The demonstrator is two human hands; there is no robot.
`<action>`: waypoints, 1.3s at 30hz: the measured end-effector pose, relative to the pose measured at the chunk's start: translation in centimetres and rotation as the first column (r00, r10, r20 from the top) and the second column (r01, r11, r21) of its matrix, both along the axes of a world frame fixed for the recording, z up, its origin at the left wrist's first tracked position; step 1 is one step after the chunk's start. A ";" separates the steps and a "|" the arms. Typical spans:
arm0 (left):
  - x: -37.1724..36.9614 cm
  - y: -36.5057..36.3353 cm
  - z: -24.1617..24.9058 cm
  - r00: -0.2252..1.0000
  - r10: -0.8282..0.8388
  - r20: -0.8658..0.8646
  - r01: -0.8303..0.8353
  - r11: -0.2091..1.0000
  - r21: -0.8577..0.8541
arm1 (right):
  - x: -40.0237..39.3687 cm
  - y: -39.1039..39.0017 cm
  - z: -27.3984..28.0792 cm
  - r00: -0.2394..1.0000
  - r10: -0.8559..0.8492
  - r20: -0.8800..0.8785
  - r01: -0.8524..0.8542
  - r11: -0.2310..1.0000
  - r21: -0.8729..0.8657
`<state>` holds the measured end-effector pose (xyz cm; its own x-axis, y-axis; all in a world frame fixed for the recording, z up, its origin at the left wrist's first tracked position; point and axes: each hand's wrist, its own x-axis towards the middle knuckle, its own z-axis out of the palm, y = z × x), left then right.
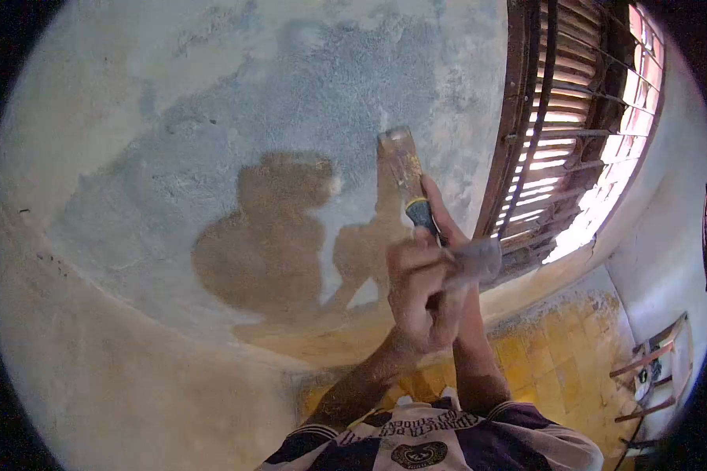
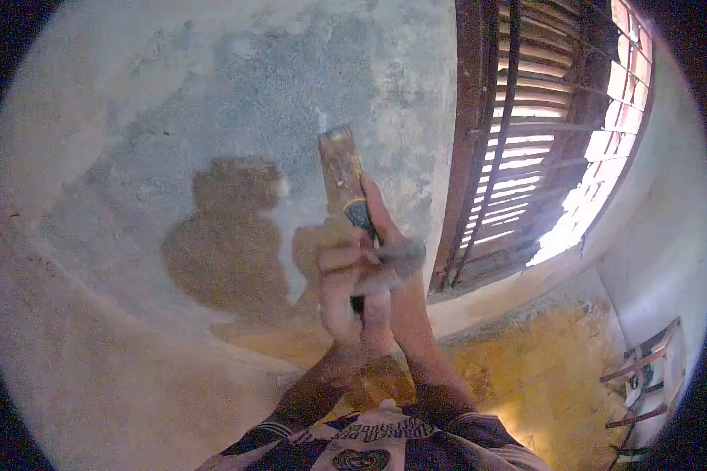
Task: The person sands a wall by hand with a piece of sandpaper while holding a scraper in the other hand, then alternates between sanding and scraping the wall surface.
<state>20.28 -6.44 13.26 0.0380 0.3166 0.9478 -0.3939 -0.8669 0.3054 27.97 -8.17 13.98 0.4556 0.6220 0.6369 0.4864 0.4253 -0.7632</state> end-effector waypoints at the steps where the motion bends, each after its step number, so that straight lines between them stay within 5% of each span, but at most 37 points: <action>1: -0.1 0.4 1.0 1.000 0.005 -0.029 -0.006 0.999 -0.043 | -0.1 0.2 0.2 1.000 0.012 0.000 -0.012 1.000 0.004; 8: -0.8 0.5 0.6 0.999 -0.017 -0.042 0.019 0.999 0.034 | -1.0 -0.5 0.6 0.924 0.273 -0.269 -0.277 0.961 0.026; 11: -0.8 1.1 1.6 0.998 -0.033 -0.050 0.029 0.996 -0.081 | -1.0 0.0 0.3 0.940 0.249 -0.232 -0.255 0.967 0.007; 14: -1.5 -0.1 0.3 0.999 -0.036 -0.031 0.037 0.999 0.028 | -1.4 0.1 0.1 0.915 0.307 -0.261 -0.313 0.950 0.018; 18: -0.8 0.0 0.6 0.994 0.044 -0.101 -0.057 0.990 -0.126 | -1.3 -1.0 0.0 0.912 0.320 -0.257 -0.342 0.939 -0.041; 20: -1.2 0.0 1.2 0.991 0.073 -0.110 -0.067 0.996 0.059 | -1.2 -1.1 0.6 0.887 0.368 -0.280 -0.386 0.922 -0.013; 22: -1.0 -0.3 0.2 0.981 0.123 -0.150 -0.102 0.984 0.146 | -1.2 0.0 -0.6 0.802 0.438 -0.406 -0.452 0.889 0.067; 24: -0.8 0.3 0.6 0.983 0.106 -0.151 -0.098 0.993 0.062 | -0.7 0.9 -1.2 0.492 0.656 -0.572 -0.591 0.735 0.334; 28: -1.5 0.2 1.2 0.976 0.105 -0.191 -0.087 0.991 0.098 | -0.9 -0.3 -0.3 0.562 0.604 -0.565 -0.573 0.777 0.260; 29: -1.5 -0.5 1.0 0.968 0.135 -0.210 -0.114 0.988 0.107 | -1.0 -0.2 -0.8 0.757 0.433 -0.489 -0.449 0.889 0.092; 31: -0.8 -0.3 0.9 0.968 0.127 -0.214 -0.118 0.992 0.055 | -0.8 0.4 -0.9 0.623 0.603 -0.499 -0.550 0.791 0.269; 34: -0.7 -0.3 1.9 0.974 0.034 -0.226 -0.028 0.999 0.030 | 0.1 0.1 -1.1 0.620 0.669 -0.410 -0.590 0.742 0.319; 35: -0.5 -0.5 1.8 0.975 0.054 -0.215 -0.045 0.998 0.047 | 1.1 0.3 -2.0 0.424 0.791 -0.440 -0.661 0.603 0.447; 37: -0.1 -1.1 1.5 0.975 0.088 -0.205 -0.072 0.994 0.083 | 1.5 0.6 -2.1 0.368 0.778 -0.510 -0.679 0.599 0.424; 39: 0.2 -0.2 2.3 0.967 0.139 -0.215 -0.127 0.989 0.069 | 1.2 1.3 -1.3 0.567 0.602 -0.563 -0.617 0.763 0.194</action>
